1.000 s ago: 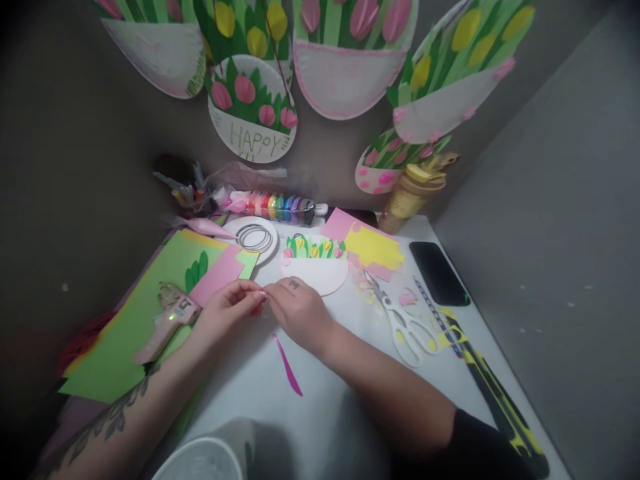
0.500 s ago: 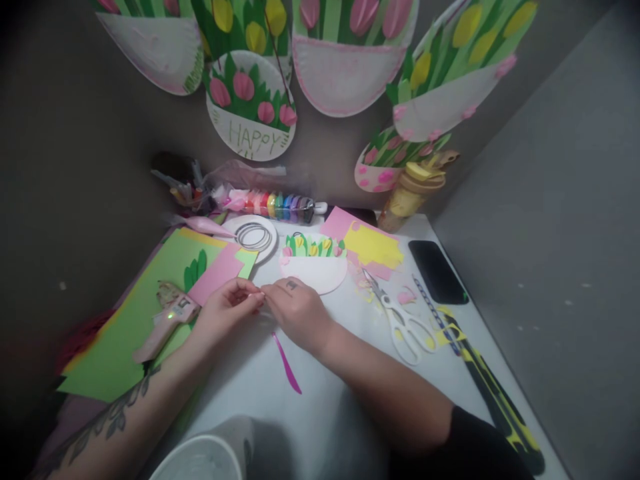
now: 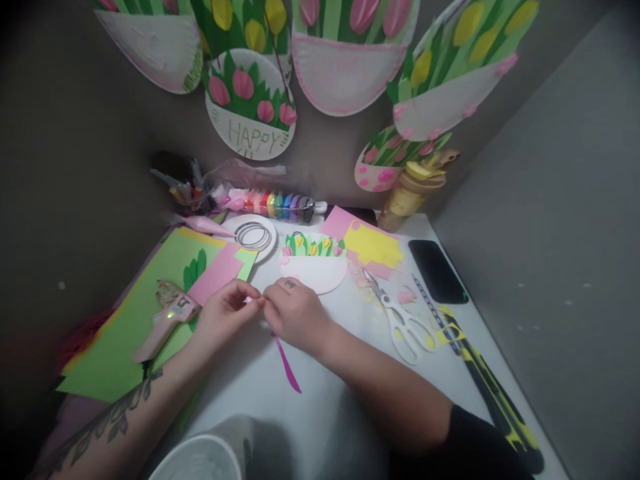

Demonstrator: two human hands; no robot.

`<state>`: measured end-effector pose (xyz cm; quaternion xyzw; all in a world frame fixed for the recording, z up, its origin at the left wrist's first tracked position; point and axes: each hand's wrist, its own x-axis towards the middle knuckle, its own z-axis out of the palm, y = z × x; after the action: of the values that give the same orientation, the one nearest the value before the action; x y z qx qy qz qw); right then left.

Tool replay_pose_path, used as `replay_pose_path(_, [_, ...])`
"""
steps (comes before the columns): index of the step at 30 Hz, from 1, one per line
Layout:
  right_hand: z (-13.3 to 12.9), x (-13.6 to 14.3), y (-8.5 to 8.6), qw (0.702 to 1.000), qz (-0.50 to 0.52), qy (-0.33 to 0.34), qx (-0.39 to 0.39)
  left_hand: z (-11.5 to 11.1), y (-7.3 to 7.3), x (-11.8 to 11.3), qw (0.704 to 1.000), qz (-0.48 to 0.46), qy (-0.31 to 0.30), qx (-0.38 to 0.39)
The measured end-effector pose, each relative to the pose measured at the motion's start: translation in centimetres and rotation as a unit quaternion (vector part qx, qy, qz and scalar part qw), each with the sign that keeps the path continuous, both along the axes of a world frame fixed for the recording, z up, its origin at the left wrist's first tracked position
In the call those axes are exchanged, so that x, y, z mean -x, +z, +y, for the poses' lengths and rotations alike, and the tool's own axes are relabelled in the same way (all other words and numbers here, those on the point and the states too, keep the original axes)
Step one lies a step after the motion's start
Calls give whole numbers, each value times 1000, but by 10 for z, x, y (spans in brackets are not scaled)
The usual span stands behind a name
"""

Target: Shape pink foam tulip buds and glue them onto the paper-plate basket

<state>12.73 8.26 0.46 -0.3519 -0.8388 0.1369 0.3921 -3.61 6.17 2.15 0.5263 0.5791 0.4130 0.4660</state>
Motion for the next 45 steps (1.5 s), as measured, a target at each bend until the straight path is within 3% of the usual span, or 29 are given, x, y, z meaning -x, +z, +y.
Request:
replay_pose_path(3, [1,-1,5,994,68,-26,77,0,2,0,1000,1,16,4])
replay_pose_path(7, [4,-4,10,963,173,-76,193,3,1,2,998,-35,52,11])
replay_pose_path(12, [7,-2,11,931,211,-26,296,5,-3,4,998,-64,13,20])
replay_pose_path(18, [8,-2,15,897,242,-1,369,4,-1,3,1000,-30,-9,3])
replay_pose_path(27, [8,1,11,886,275,-23,373,7,-4,3,983,-165,-2,79])
replay_pose_path(37, [8,-1,13,876,270,49,396,6,-9,4,972,-218,-13,89])
replay_pose_path(45, [8,0,11,896,269,-10,352,6,-11,4,967,-236,0,96])
